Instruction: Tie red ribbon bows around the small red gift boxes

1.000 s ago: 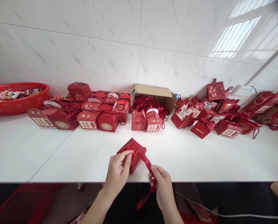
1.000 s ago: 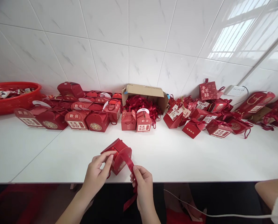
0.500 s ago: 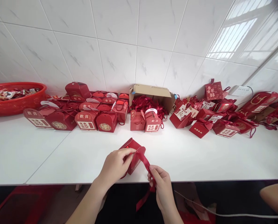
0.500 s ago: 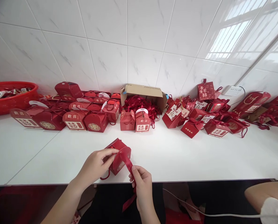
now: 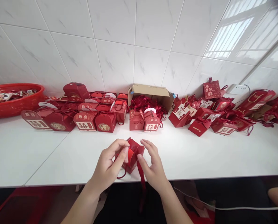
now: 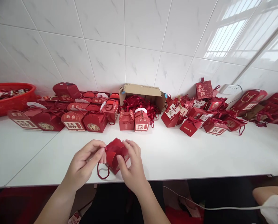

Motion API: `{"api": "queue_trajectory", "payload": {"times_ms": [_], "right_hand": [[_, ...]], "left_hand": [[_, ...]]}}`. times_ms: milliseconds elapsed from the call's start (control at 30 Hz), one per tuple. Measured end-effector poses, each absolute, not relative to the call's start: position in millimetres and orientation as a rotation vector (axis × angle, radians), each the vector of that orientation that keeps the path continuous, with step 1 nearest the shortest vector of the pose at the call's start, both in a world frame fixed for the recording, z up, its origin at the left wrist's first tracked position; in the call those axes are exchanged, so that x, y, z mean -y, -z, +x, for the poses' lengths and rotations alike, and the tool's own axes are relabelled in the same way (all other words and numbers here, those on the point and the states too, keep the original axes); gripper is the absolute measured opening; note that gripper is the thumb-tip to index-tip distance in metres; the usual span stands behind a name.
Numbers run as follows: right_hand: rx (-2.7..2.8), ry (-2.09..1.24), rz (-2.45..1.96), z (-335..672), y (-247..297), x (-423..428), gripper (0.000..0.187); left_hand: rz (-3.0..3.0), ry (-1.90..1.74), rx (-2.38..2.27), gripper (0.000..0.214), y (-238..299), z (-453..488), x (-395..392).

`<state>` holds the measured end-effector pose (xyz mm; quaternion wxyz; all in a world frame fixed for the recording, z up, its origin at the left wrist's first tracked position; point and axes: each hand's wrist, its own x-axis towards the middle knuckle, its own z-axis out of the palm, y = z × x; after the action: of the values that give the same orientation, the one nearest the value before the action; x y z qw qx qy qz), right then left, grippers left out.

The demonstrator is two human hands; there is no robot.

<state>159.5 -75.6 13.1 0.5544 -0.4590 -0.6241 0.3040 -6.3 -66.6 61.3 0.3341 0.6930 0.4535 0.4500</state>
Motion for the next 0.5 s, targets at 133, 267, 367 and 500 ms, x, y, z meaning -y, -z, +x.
{"api": "queue_trajectory", "payload": {"times_ms": [133, 267, 367, 500], "right_hand": [[1.543, -0.882, -1.067, 155.7, -37.0, 67.0, 0.014], [1.535, -0.862, -0.993, 168.8, -60.9, 84.7, 0.011], [1.321, -0.829, -0.898, 179.8, -77.4, 105.3, 0.008], [1.042, -0.755, -0.816, 185.8, -82.0, 117.0, 0.005]], "left_hand": [[1.866, -1.336, -1.082, 0.015, -66.3, -15.3, 71.8], [2.001, -1.407, -1.267, 0.02, -43.6, -34.1, 62.7], [2.092, -1.178, -1.452, 0.036, -18.9, -44.4, 51.0], [1.957, -1.079, -1.515, 0.034, 0.0, -41.9, 38.4]]}}
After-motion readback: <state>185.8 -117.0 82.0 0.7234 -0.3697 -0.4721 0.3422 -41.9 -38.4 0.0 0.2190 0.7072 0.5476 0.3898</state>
